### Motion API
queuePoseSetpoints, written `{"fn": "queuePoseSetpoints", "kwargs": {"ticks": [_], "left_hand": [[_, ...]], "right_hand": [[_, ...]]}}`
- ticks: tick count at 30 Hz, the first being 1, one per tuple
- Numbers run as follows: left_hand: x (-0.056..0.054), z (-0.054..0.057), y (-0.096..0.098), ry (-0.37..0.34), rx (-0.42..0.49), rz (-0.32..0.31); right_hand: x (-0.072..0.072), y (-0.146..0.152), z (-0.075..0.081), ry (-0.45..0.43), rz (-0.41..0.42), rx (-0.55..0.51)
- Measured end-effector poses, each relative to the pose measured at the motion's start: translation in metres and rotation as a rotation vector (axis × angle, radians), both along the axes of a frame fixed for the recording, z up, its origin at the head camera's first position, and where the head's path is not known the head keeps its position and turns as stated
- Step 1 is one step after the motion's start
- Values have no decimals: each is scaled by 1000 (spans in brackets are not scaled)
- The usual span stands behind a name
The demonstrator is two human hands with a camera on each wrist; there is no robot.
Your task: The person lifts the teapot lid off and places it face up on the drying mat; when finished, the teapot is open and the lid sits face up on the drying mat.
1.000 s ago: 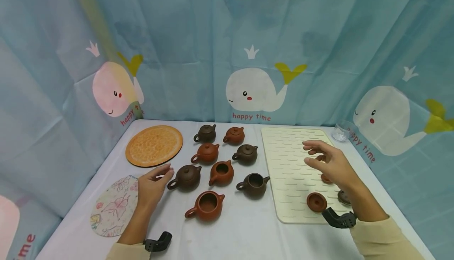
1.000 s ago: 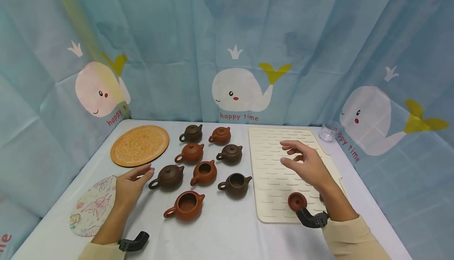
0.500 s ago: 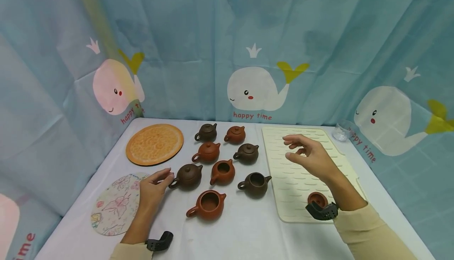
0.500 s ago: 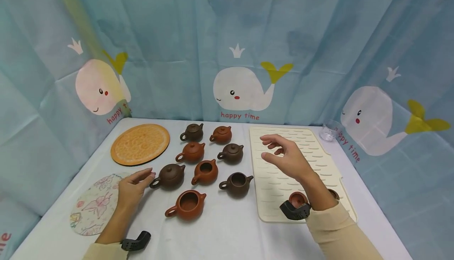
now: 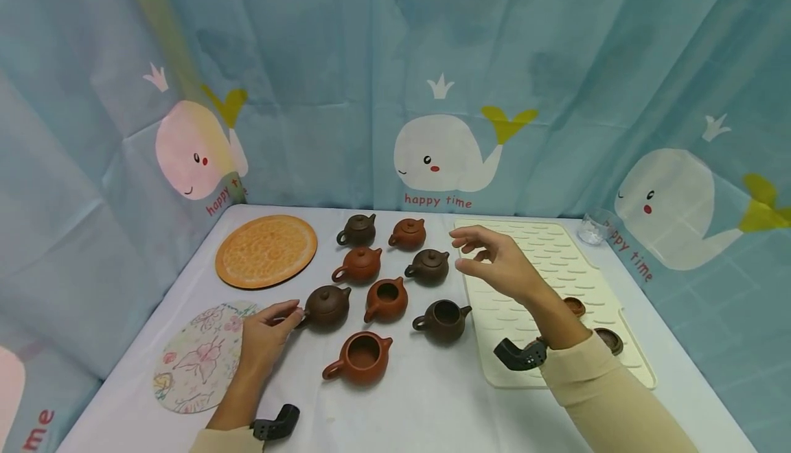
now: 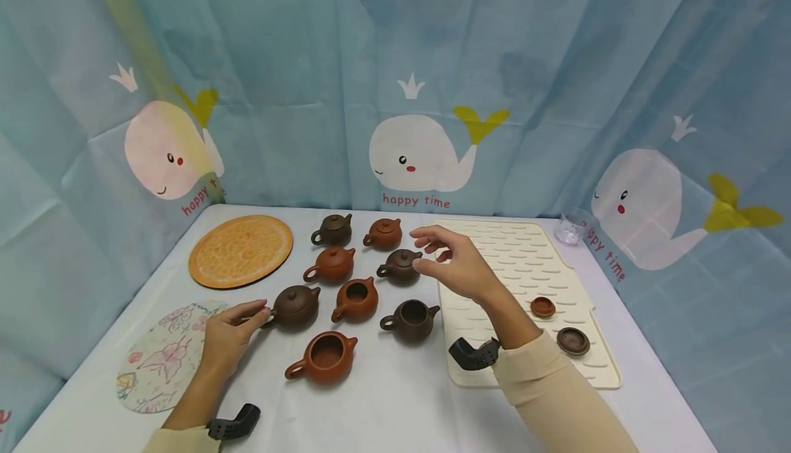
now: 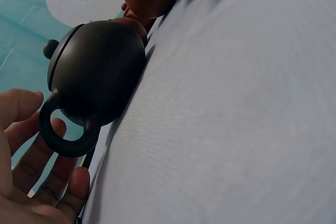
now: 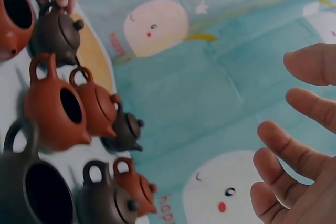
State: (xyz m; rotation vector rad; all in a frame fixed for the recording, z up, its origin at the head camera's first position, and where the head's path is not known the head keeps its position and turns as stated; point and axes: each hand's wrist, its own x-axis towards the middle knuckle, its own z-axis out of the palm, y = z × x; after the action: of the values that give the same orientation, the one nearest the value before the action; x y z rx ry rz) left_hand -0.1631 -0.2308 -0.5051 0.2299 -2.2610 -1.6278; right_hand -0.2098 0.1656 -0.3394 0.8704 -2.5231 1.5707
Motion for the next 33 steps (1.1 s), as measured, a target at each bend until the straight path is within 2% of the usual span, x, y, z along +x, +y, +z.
{"fn": "queuePoseSetpoints", "kwargs": {"ticks": [6,12,21,28,33], "left_hand": [[-1,-1,-1,6,-8,-35],[-2,0,-1,5,-40,-42],[-1,0,-1,-12,-26,-57],[-1,-2,-1,-43,-39,-65],[-2,-2,0,-23,-25,-73]], "right_hand": [[-9,-26,-5,-27,53,1],[-15,-51,-11,-83,105,-14],[-23,-80,-20,-125,121,25],[-30,-102,-34,-134,154,58],[-31,-117,-43,-180,172,77]]}}
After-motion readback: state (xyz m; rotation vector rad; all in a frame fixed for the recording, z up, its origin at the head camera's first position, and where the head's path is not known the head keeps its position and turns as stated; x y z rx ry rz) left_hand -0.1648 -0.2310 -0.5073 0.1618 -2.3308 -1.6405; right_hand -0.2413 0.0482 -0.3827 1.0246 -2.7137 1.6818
